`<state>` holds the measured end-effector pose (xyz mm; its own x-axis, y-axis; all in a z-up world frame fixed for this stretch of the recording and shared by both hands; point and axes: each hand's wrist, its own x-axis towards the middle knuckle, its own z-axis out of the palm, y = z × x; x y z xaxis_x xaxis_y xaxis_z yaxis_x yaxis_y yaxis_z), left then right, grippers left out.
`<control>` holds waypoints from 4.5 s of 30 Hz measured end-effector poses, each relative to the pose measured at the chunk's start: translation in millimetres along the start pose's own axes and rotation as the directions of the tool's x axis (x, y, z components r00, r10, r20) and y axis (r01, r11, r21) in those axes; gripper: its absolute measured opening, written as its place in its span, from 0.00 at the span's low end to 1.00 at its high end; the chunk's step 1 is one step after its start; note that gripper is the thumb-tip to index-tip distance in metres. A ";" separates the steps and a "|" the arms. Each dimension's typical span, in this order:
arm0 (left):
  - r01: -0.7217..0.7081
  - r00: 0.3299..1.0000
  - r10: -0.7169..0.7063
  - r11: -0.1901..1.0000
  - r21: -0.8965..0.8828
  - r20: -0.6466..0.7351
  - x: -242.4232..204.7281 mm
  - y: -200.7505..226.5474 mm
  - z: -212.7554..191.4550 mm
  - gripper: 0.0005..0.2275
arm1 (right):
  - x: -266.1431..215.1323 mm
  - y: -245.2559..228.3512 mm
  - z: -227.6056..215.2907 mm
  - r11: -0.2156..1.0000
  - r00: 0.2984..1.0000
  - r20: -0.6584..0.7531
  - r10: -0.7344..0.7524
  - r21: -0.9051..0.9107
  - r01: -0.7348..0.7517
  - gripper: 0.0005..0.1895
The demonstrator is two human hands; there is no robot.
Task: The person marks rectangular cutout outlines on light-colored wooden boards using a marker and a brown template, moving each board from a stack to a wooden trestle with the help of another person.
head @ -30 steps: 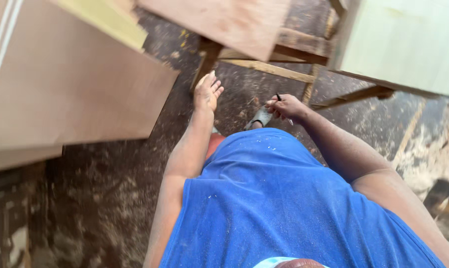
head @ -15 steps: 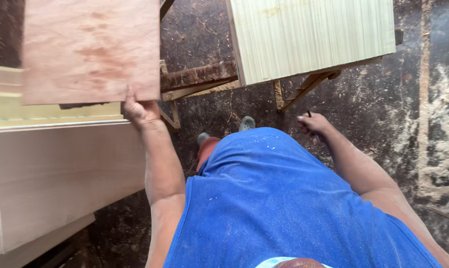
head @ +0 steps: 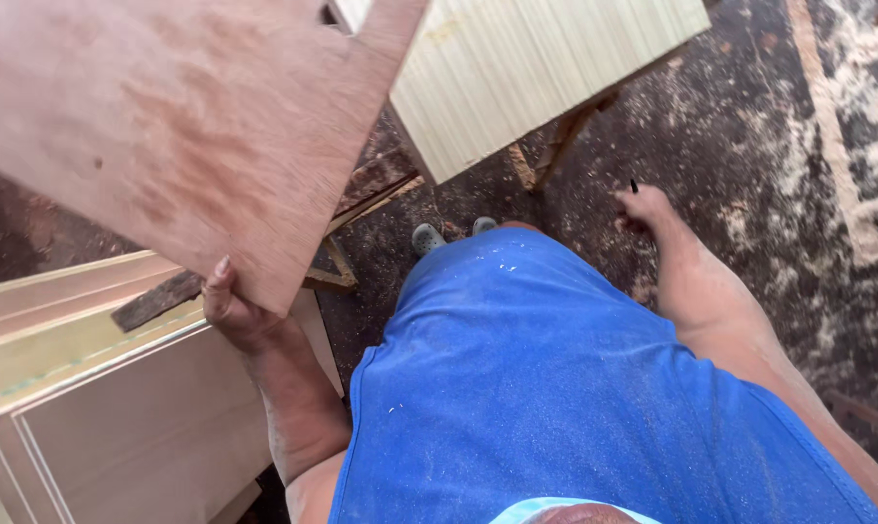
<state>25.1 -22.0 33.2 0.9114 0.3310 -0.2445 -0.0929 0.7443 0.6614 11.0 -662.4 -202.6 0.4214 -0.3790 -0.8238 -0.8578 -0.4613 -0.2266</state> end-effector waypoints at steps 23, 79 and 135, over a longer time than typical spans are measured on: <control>0.124 0.977 0.155 0.161 0.979 -0.149 69.8 -228.9 15.6 0.47 | 43.4 -129.1 -226.3 0.757 0.725 -0.217 -0.654 -0.192 0.625 0.32; 0.123 0.992 0.070 -0.508 0.853 -0.101 -2.3 -254.7 69.1 0.43 | 123.4 -126.7 -278.7 0.063 0.287 0.135 -0.948 -0.807 0.587 0.05; -0.135 0.989 -0.123 -0.542 0.829 0.081 19.2 -251.5 77.3 0.37 | 95.3 -148.1 -260.6 0.622 0.672 -0.057 -0.738 -0.442 0.646 0.01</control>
<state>96.9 -247.7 -83.0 0.9452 0.1892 -0.2659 0.2598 -0.9293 0.2625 254.9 -839.2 -112.1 0.9333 0.0401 -0.3568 -0.1316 -0.8864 -0.4438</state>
